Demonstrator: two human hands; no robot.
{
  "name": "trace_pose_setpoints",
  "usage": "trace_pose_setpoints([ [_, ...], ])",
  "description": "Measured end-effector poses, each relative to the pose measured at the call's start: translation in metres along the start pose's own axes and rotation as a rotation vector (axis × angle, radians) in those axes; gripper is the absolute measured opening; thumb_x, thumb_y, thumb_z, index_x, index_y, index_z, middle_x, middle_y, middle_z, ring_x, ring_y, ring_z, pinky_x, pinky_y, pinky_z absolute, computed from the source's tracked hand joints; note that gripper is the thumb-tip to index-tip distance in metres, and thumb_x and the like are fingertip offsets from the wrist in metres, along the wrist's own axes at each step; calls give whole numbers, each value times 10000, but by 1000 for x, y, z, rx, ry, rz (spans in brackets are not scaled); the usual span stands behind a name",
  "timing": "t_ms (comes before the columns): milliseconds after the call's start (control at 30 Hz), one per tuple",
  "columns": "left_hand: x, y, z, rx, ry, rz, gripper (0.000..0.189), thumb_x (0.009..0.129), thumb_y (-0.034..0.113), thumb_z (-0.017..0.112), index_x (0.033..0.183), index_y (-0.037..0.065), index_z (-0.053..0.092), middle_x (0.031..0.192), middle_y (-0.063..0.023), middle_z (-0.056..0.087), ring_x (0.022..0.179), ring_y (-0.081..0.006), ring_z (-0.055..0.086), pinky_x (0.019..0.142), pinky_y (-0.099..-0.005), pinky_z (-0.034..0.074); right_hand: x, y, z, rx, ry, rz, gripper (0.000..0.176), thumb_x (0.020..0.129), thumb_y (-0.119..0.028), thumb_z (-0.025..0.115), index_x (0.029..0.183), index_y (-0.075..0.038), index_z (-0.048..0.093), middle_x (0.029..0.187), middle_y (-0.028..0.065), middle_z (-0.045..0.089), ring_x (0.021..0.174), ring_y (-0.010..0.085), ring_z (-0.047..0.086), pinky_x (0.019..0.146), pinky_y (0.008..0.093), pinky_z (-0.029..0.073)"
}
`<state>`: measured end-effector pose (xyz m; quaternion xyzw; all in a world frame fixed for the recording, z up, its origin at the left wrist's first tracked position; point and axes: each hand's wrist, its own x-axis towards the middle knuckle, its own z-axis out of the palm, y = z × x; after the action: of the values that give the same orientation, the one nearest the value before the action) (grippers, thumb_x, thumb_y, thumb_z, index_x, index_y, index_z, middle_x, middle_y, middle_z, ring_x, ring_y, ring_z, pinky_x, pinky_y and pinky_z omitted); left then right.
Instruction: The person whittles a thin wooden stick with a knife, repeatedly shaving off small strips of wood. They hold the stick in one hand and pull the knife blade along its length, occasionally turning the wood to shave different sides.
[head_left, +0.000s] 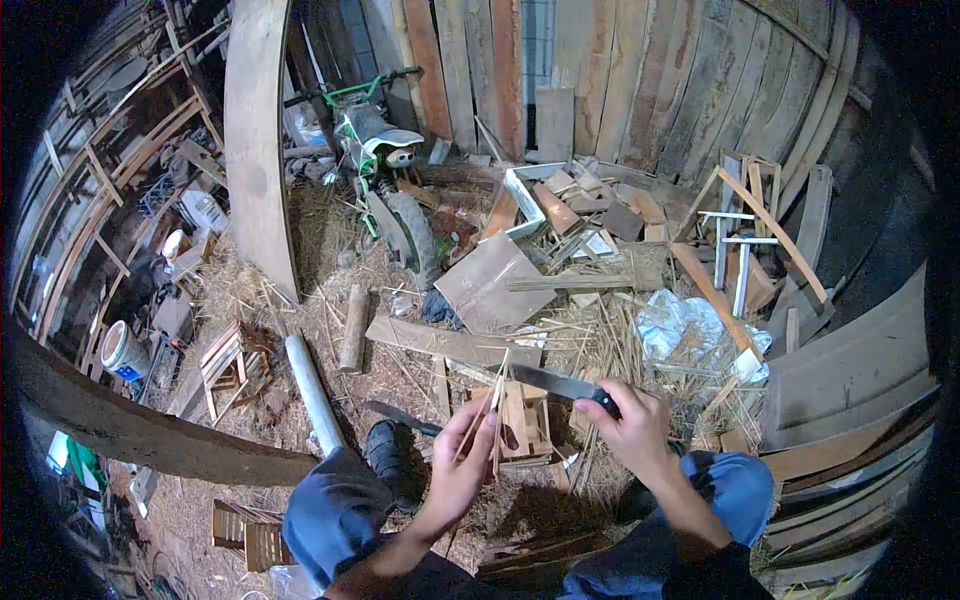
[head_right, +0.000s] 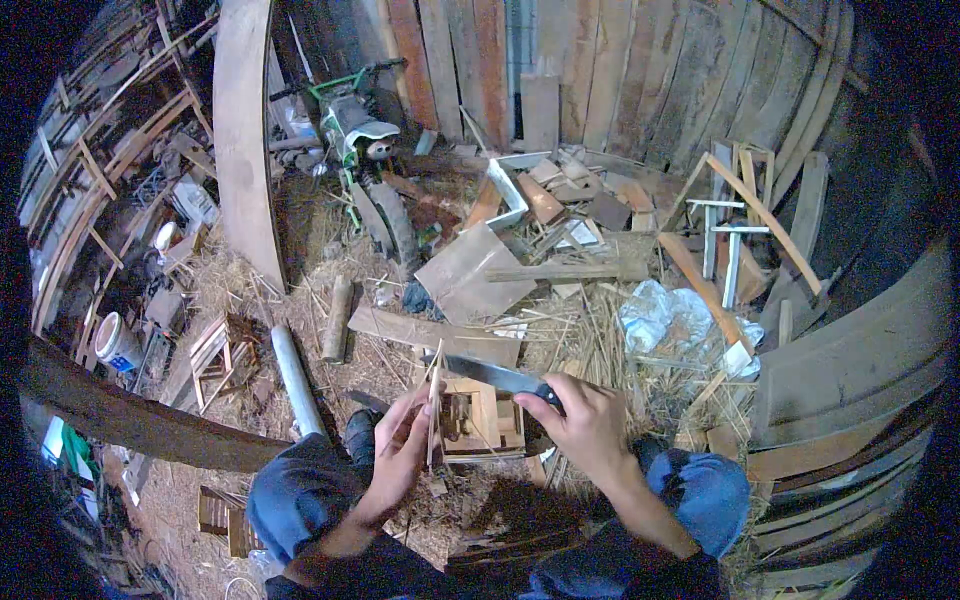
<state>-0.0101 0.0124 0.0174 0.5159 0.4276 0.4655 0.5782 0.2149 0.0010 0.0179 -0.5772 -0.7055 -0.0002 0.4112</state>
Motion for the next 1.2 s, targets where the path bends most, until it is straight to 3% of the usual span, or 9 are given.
trace_pose_setpoints([
  [200,3,2,6,-43,-71,19,279,1012,168,462,1227,2,525,795,-37,592,715,-79,563,631,-216,436,-3,2,1,-52,56,-50,299,790,-324,748,867,-55,644,687,91,649,553,255,629,485,340,463],
  [333,1,-15,3,-70,-91,-17,281,1014,207,466,1213,20,530,723,-11,581,565,-48,487,509,-195,372,-4,4,1,-63,44,-96,291,787,-323,751,868,-65,644,668,75,638,540,246,622,479,339,463],
  [533,1,-5,3,-54,-79,-5,285,1013,228,474,1202,29,551,678,46,522,528,-18,426,471,-189,325,-11,5,12,9,9,-20,287,796,-322,747,875,-65,646,672,75,641,528,235,621,464,332,464],
  [800,2,-4,4,-11,-12,0,299,1012,233,478,1207,29,579,673,69,478,538,-7,389,465,-181,292,-6,0,13,-59,44,-83,292,828,-340,719,885,-60,656,646,78,648,494,228,620,447,334,470],
  [867,1,-1,4,-136,-25,-87,269,1008,223,490,1161,28,594,666,65,473,545,-16,394,475,-193,300,-6,-1,13,-26,12,-43,292,836,-344,712,883,-61,658,641,85,648,487,231,619,444,338,471],
  [933,2,-10,2,-77,-9,-46,241,1005,215,494,1116,29,602,662,60,479,538,-20,392,472,-198,299,-10,0,16,94,-197,6,292,848,-345,702,874,-57,658,625,101,643,481,238,620,437,340,470],
  [1000,1,-19,2,-18,8,-4,218,1003,206,499,1070,31,610,658,55,484,531,-23,390,470,-204,299,-12,-5,23,97,-169,-16,288,834,-342,715,863,-61,658,661,93,658,514,231,635,461,332,478],
  [1100,-3,-19,4,-72,-60,-135,166,993,162,507,933,36,597,643,52,479,545,-21,408,476,-200,314,-11,-8,23,62,-118,-75,294,804,-340,735,873,-65,658,722,75,677,583,223,657,509,327,492],
  [1200,-8,-25,9,34,-127,-91,160,991,151,508,929,29,592,654,48,492,562,-22,428,486,-197,326,-4,-11,17,-55,-157,-152,318,772,-340,750,884,-59,654,781,60,688,654,217,672,556,323,504],
])
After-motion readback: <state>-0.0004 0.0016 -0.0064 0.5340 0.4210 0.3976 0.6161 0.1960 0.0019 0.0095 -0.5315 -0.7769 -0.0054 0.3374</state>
